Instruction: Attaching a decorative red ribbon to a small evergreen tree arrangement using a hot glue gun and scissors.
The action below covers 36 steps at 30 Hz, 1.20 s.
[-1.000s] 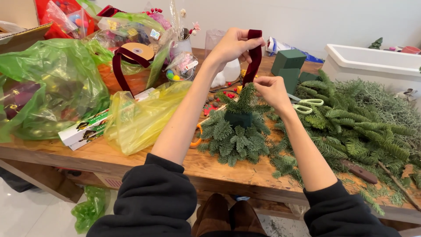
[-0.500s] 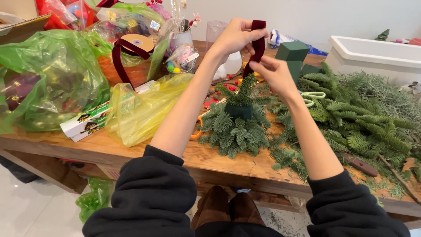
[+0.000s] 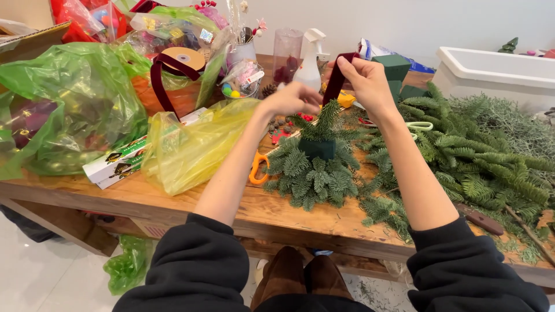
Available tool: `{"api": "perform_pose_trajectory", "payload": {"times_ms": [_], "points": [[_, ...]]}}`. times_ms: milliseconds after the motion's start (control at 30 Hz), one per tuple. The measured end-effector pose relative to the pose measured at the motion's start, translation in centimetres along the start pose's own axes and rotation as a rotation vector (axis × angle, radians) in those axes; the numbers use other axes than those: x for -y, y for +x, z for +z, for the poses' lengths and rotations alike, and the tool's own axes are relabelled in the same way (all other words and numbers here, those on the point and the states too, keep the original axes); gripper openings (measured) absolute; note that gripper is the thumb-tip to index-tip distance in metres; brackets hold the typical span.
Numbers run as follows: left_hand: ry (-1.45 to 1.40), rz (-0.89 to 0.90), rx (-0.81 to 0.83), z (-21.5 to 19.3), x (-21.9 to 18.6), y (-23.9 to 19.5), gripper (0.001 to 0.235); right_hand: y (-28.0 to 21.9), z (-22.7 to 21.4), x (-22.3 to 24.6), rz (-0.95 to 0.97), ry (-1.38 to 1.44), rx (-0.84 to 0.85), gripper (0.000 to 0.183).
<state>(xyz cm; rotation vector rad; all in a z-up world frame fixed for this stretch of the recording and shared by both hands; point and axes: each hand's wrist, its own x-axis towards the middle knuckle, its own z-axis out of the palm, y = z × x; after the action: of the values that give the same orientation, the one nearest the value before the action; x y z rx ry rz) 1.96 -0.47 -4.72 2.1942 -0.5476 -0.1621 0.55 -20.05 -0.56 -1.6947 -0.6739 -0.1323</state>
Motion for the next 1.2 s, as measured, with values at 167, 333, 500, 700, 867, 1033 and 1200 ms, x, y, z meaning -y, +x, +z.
{"api": "perform_pose_trajectory", "payload": {"times_ms": [167,333,500,700,867,1033,1200], "points": [[0.06,0.015,-0.001,1.9,2.5,2.9,0.009,-0.3,-0.3,0.3,0.029,0.006,-0.016,0.028],[0.112,0.054,-0.091,2.8,2.0,1.8,0.026,-0.4,-0.6,0.0,0.032,0.011,0.004,0.029],[-0.046,0.113,-0.215,4.1,2.5,1.6,0.04,-0.3,-0.7,0.0,0.012,0.024,0.01,0.029],[0.165,0.14,-0.338,4.4,1.4,0.7,0.025,-0.1,-0.4,0.5,-0.015,0.048,0.029,0.027],[0.145,0.065,-0.413,4.5,0.9,0.0,0.022,0.3,-0.2,0.6,-0.02,0.048,0.023,0.027],[0.181,0.121,-0.526,4.8,1.3,0.3,0.02,0.4,-0.1,0.9,-0.01,0.087,0.02,0.029],[0.232,0.09,-0.554,5.5,2.2,0.1,0.016,0.3,0.0,-0.4,-0.033,0.052,0.055,0.029]]}}
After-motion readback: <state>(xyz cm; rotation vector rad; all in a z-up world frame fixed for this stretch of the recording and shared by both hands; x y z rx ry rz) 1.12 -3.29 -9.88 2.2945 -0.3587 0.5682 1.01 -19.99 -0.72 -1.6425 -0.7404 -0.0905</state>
